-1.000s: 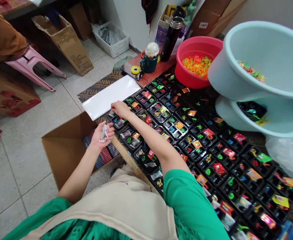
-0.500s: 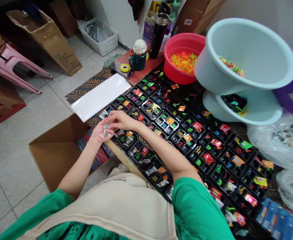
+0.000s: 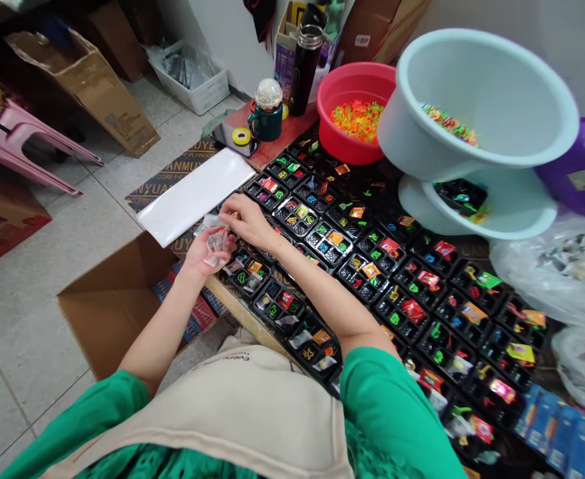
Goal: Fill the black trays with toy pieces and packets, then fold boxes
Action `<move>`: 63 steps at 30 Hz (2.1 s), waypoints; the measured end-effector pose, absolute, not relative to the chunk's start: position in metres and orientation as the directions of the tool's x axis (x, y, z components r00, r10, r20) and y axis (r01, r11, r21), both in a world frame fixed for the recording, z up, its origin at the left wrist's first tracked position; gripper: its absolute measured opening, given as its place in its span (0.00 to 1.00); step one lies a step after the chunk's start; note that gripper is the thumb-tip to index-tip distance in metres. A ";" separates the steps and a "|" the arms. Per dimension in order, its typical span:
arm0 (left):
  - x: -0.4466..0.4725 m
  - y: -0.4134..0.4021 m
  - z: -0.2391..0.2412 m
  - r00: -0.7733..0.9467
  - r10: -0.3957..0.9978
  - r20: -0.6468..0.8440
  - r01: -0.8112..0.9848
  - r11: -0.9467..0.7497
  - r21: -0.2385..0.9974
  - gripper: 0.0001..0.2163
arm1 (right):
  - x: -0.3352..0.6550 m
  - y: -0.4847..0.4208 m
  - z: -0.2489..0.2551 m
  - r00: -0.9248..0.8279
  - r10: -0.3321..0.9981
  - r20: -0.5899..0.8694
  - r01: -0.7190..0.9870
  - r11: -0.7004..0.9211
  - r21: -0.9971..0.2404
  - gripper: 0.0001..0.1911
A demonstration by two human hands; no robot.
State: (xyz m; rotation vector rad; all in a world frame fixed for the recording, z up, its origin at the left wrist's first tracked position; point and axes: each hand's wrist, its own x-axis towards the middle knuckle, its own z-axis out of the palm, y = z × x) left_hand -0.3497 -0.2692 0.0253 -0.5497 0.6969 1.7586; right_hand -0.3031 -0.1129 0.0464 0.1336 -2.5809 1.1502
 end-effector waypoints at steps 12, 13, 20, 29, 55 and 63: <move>-0.355 -0.278 0.023 -0.405 0.588 -0.700 -0.914 -0.261 0.310 0.02 | -0.331 -0.088 0.021 -0.998 -0.013 0.066 -0.031 0.960 -0.279 0.09; -0.355 -0.276 0.024 -0.402 0.582 -0.707 -0.915 -0.268 0.301 0.04 | -0.328 -0.094 0.026 -0.994 -0.047 0.100 -0.080 0.929 -0.362 0.11; -0.353 -0.268 0.030 -0.355 0.657 -0.665 -0.935 -0.237 0.265 0.16 | -0.313 -0.113 0.043 -0.941 -0.314 0.126 -0.288 0.551 -0.784 0.07; -0.355 -0.278 0.033 -0.336 0.720 -0.608 -0.934 -0.172 0.313 0.17 | -0.326 -0.101 0.030 -0.964 0.025 0.266 -0.210 0.543 -0.813 0.08; -0.337 -0.253 0.025 -0.473 0.581 -0.662 -0.881 -0.301 0.365 0.08 | -0.260 -0.102 0.021 -0.949 0.057 0.309 -0.243 0.491 -0.837 0.08; -0.333 -0.283 0.005 -0.660 0.540 -0.522 -0.710 -0.221 0.669 0.20 | -0.271 -0.068 -0.022 -0.897 0.441 -0.027 0.289 0.540 -0.790 0.05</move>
